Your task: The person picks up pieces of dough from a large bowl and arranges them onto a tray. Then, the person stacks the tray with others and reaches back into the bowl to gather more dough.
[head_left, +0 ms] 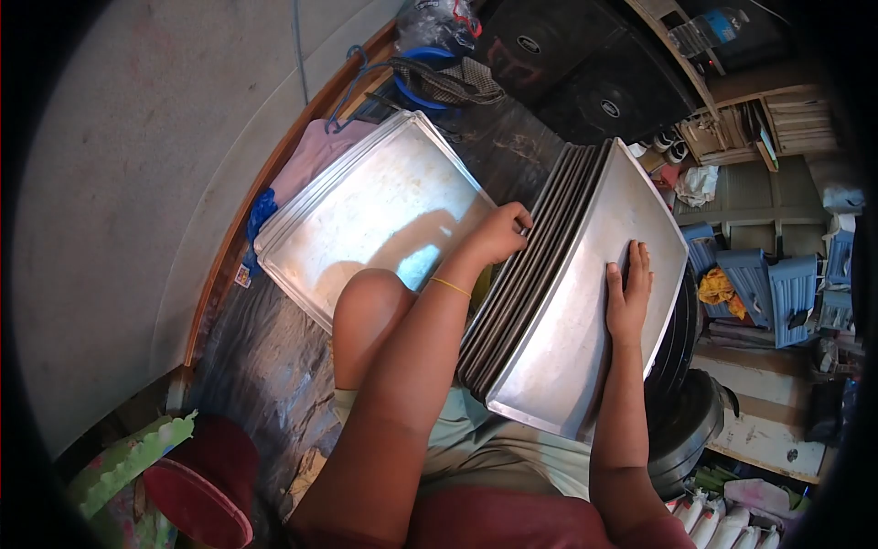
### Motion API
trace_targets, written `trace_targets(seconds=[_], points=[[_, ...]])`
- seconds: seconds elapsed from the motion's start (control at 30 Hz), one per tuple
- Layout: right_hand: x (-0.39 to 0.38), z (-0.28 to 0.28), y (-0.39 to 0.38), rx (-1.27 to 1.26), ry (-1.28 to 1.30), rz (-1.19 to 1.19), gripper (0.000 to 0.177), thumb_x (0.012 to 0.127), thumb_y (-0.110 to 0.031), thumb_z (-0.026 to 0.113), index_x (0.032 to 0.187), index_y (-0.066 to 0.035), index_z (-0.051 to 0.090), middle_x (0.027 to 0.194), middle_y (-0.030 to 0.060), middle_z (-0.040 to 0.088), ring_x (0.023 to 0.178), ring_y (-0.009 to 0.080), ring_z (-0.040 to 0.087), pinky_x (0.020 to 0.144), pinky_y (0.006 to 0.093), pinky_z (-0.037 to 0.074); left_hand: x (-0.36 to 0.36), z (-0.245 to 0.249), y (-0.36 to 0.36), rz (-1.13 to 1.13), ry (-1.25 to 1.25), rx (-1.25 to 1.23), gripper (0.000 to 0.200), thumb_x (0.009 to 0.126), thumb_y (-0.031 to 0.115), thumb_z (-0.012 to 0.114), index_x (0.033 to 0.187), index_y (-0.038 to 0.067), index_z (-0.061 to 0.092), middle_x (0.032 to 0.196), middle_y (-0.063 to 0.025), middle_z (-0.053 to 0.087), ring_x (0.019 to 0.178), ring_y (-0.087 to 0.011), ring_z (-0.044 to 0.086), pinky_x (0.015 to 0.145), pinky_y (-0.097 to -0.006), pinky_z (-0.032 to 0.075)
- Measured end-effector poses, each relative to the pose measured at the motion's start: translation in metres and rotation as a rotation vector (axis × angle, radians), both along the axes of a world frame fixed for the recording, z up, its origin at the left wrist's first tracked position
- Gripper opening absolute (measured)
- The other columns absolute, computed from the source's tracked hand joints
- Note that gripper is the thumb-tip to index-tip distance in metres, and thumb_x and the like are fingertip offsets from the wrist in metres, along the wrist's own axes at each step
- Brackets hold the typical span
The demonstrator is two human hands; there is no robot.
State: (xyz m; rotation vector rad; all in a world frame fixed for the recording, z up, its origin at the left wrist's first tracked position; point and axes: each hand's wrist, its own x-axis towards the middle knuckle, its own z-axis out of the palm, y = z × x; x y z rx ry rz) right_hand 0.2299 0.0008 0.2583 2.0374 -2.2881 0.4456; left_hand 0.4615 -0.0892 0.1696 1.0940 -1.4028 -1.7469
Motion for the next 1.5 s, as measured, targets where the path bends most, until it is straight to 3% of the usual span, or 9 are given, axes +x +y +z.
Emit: trace_targets(seconds=[0.2,0.53,0.63,0.7,0.83,0.9,1.23,1.3,1.5], points=[[0.002,0.001,0.0,-0.001,0.013,-0.001,0.06,0.093,-0.042,0.047,0.14,-0.006,0.037,0.146,0.0194,0.031,0.139,0.0333,0.023,0.113,0.0474,0.011,-0.008,-0.013,-0.001,0.054,-0.075,-0.229,0.016,0.07,0.0,0.064,0.085,0.001,0.062,0.091,-0.0129,0.062,0.086,-0.0238,0.061,0.076,-0.0307,0.047],[0.001,0.0,-0.001,-0.008,0.002,-0.002,0.061,0.092,-0.043,0.048,0.14,-0.007,0.037,0.146,0.0189,0.032,0.138,0.0333,0.024,0.113,0.0473,0.011,-0.003,-0.002,-0.002,-0.023,-0.054,-0.114,0.019,0.067,0.011,0.07,0.082,0.002,0.063,0.095,-0.0132,0.063,0.087,-0.0233,0.06,0.078,-0.0317,0.046],[0.0,0.0,-0.001,-0.007,0.006,-0.001,0.061,0.092,-0.043,0.047,0.14,-0.007,0.037,0.146,0.0193,0.032,0.138,0.0333,0.024,0.113,0.0473,0.011,-0.004,0.001,0.001,0.048,-0.076,-0.101,0.018,0.068,0.011,0.071,0.083,0.005,0.063,0.108,-0.0162,0.06,0.102,-0.0273,0.057,0.088,-0.0337,0.043],[0.001,0.001,-0.001,-0.008,0.007,0.003,0.061,0.092,-0.043,0.047,0.14,-0.006,0.037,0.146,0.0195,0.032,0.138,0.0332,0.024,0.113,0.0473,0.011,-0.005,-0.004,0.0,0.071,0.015,-0.34,0.017,0.066,0.016,0.071,0.077,0.005,0.064,0.125,-0.0207,0.05,0.118,-0.0356,0.048,0.098,-0.0363,0.04],[0.002,0.001,-0.001,-0.003,0.003,-0.007,0.061,0.092,-0.043,0.047,0.14,-0.006,0.037,0.146,0.0196,0.032,0.138,0.033,0.025,0.113,0.0473,0.011,-0.002,0.004,0.0,0.023,0.033,-0.229,0.018,0.066,0.017,0.072,0.078,0.006,0.064,0.127,-0.0209,0.049,0.124,-0.035,0.043,0.1,-0.0352,0.038],[0.001,0.0,-0.001,-0.003,0.004,-0.006,0.061,0.092,-0.043,0.047,0.14,-0.006,0.037,0.146,0.0195,0.032,0.138,0.0329,0.025,0.113,0.0473,0.011,0.002,0.01,0.0,-0.089,0.073,-0.12,0.02,0.07,0.018,0.071,0.085,0.008,0.064,0.143,-0.0231,0.035,0.134,-0.0355,0.032,0.107,-0.0352,0.028],[0.0,0.0,-0.002,-0.025,0.012,0.003,0.055,0.093,-0.037,0.048,0.14,-0.009,0.038,0.146,0.0182,0.033,0.137,0.0325,0.027,0.113,0.0459,0.013,-0.008,0.012,0.002,-0.049,0.036,-0.271,0.017,0.069,0.012,0.07,0.085,0.008,0.066,0.145,-0.0231,0.033,0.134,-0.0367,0.032,0.105,-0.0352,0.032],[-0.001,-0.001,-0.002,-0.036,0.02,0.021,0.052,0.094,-0.033,0.048,0.14,-0.009,0.039,0.145,0.0185,0.034,0.136,0.0329,0.028,0.112,0.0453,0.014,-0.009,0.009,0.0,-0.045,0.119,-0.245,0.02,0.066,0.014,0.071,0.086,0.012,0.071,0.146,-0.0229,0.031,0.134,-0.0433,0.028,0.11,-0.0447,0.024],[-0.007,-0.003,-0.002,-0.044,-0.056,0.049,0.056,0.093,-0.037,0.048,0.14,-0.009,0.039,0.145,0.0179,0.034,0.136,0.0318,0.029,0.113,0.0465,0.013,-0.005,0.013,0.001,-0.06,0.179,-0.21,0.022,0.064,0.018,0.075,0.084,0.01,0.072,0.136,-0.0288,0.041,0.134,-0.0364,0.033,0.105,-0.0371,0.033]])
